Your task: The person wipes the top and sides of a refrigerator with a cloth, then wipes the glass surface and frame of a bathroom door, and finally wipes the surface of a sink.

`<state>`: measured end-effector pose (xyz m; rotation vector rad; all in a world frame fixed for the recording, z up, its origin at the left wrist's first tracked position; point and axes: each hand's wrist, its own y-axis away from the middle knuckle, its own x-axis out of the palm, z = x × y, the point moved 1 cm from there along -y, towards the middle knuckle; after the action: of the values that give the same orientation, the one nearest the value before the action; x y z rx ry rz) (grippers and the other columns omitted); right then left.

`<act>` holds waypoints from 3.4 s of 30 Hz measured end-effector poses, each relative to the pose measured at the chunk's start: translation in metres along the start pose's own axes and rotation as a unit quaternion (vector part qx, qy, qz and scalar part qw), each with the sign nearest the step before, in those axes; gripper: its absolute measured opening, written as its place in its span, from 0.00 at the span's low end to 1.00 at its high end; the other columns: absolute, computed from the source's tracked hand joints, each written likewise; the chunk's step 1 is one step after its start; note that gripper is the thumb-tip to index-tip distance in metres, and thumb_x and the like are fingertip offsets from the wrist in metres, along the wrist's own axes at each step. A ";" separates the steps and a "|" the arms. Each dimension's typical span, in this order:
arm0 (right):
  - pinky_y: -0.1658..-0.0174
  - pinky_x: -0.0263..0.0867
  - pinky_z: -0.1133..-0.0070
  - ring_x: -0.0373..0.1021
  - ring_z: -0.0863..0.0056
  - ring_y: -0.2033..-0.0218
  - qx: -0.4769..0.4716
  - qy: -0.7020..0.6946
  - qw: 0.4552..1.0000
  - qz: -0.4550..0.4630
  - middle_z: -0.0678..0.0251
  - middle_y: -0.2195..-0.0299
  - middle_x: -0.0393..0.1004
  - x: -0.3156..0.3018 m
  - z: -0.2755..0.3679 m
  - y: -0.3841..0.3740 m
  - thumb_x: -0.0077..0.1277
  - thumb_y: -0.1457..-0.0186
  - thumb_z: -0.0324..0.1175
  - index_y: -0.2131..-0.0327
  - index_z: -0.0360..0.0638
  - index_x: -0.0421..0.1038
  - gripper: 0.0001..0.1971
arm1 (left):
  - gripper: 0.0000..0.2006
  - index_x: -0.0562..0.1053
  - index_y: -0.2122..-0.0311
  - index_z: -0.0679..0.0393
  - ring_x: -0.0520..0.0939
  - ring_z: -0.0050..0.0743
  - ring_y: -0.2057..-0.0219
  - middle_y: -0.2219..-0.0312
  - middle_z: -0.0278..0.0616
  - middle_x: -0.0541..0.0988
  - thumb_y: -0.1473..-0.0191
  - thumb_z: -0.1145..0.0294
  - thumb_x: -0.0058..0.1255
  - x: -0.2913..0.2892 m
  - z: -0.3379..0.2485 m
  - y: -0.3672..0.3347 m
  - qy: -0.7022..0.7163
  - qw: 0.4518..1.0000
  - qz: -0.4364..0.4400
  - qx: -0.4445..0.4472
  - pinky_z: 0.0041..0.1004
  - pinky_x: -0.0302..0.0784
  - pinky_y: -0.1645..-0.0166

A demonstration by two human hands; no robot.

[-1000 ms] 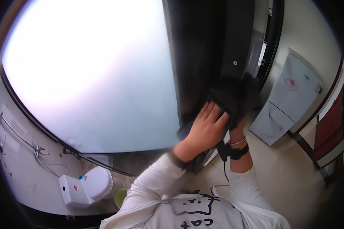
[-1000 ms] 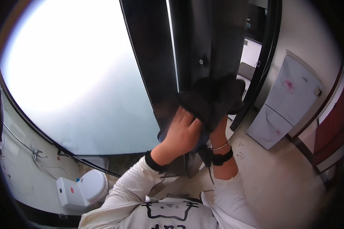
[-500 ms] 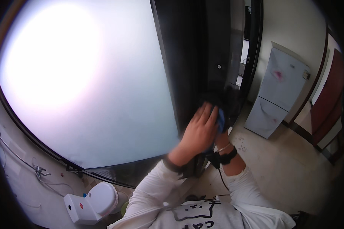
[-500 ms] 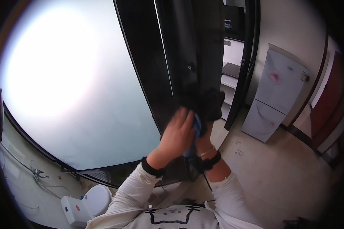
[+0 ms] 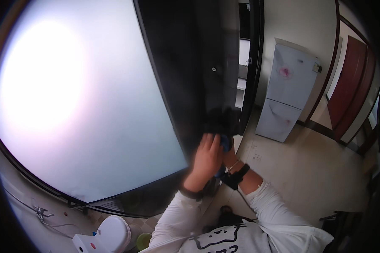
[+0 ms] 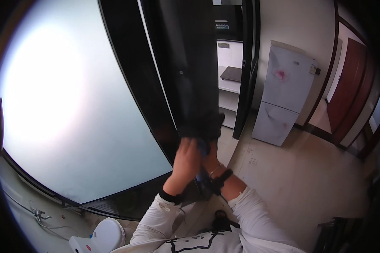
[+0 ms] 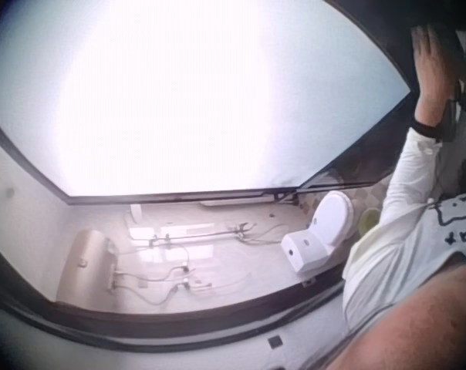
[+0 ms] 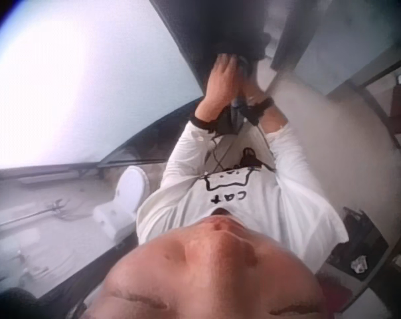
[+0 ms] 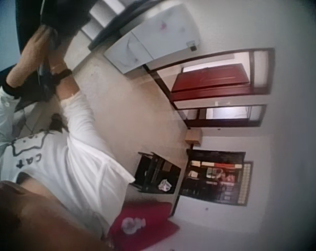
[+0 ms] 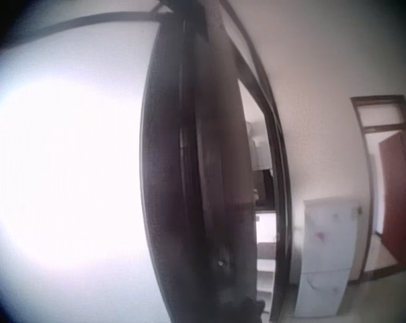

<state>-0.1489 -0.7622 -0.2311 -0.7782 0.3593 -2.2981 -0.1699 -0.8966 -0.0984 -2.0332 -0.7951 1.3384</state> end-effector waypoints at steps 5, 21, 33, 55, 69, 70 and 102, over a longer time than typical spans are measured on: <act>0.42 0.48 0.74 0.55 0.67 0.45 -0.202 0.304 0.917 0.161 0.61 0.47 0.58 0.044 0.112 -0.075 0.49 0.52 0.33 0.48 0.43 0.57 0.25 | 0.21 0.63 0.54 0.67 0.68 0.63 0.58 0.58 0.62 0.65 0.57 0.74 0.47 -0.032 -0.029 -0.045 -0.051 0.995 -0.091 0.004 0.43 0.67 0.58; 0.49 0.52 0.61 0.62 0.61 0.57 -0.463 0.250 0.762 0.377 0.65 0.64 0.69 0.034 0.150 -0.115 0.48 0.58 0.40 0.65 0.51 0.70 0.13 | 0.20 0.62 0.53 0.76 0.58 0.70 0.49 0.51 0.71 0.58 0.52 0.76 0.41 0.043 -0.030 0.021 -0.419 0.868 -0.140 -0.227 0.49 0.51 0.45; 0.54 0.61 0.72 0.67 0.62 0.61 -0.126 0.180 0.845 0.488 0.61 0.62 0.69 -0.011 0.055 -0.093 0.48 0.59 0.32 0.64 0.46 0.70 0.14 | 0.29 0.48 0.44 0.70 0.49 0.57 0.43 0.45 0.63 0.51 0.45 0.62 0.38 0.135 0.021 0.029 -0.452 0.796 -0.360 -0.181 0.40 0.40 0.40; 0.49 0.54 0.65 0.59 0.51 0.53 -0.067 0.552 0.831 0.029 0.51 0.54 0.63 -0.414 0.102 -0.258 0.42 0.49 0.29 0.54 0.41 0.61 0.17 | 0.21 0.66 0.56 0.66 0.63 0.60 0.52 0.52 0.57 0.64 0.61 0.80 0.42 0.517 0.098 -0.273 0.062 0.995 -0.073 0.026 0.48 0.56 0.48; 0.56 0.58 0.66 0.64 0.55 0.62 -0.236 0.713 0.629 -0.200 0.58 0.64 0.69 -0.537 0.225 -0.381 0.51 0.53 0.34 0.63 0.41 0.68 0.13 | 0.17 0.65 0.59 0.71 0.67 0.59 0.61 0.60 0.61 0.65 0.60 0.85 0.41 0.626 0.012 -0.461 0.303 0.932 -0.125 0.155 0.45 0.58 0.50; 0.57 0.58 0.66 0.64 0.55 0.63 -0.231 0.737 0.606 -0.189 0.59 0.66 0.69 -0.554 0.227 -0.388 0.54 0.54 0.38 0.64 0.41 0.69 0.15 | 0.17 0.65 0.61 0.71 0.66 0.63 0.60 0.62 0.63 0.65 0.62 0.84 0.42 0.639 0.003 -0.473 0.233 0.950 -0.109 0.175 0.49 0.56 0.50; 0.55 0.60 0.72 0.67 0.60 0.62 -0.324 0.699 0.552 -0.319 0.56 0.62 0.70 -0.686 0.247 -0.454 0.42 0.49 0.32 0.62 0.34 0.68 0.13 | 0.14 0.73 0.66 0.49 0.69 0.42 0.56 0.59 0.41 0.70 0.62 0.60 0.53 0.738 0.007 -0.525 -0.050 0.976 -0.119 0.175 0.43 0.59 0.54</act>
<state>0.1783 0.0258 -0.1329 1.1585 1.9543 -2.9535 -0.0258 -0.0040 -0.1527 -1.5570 -0.7586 1.3421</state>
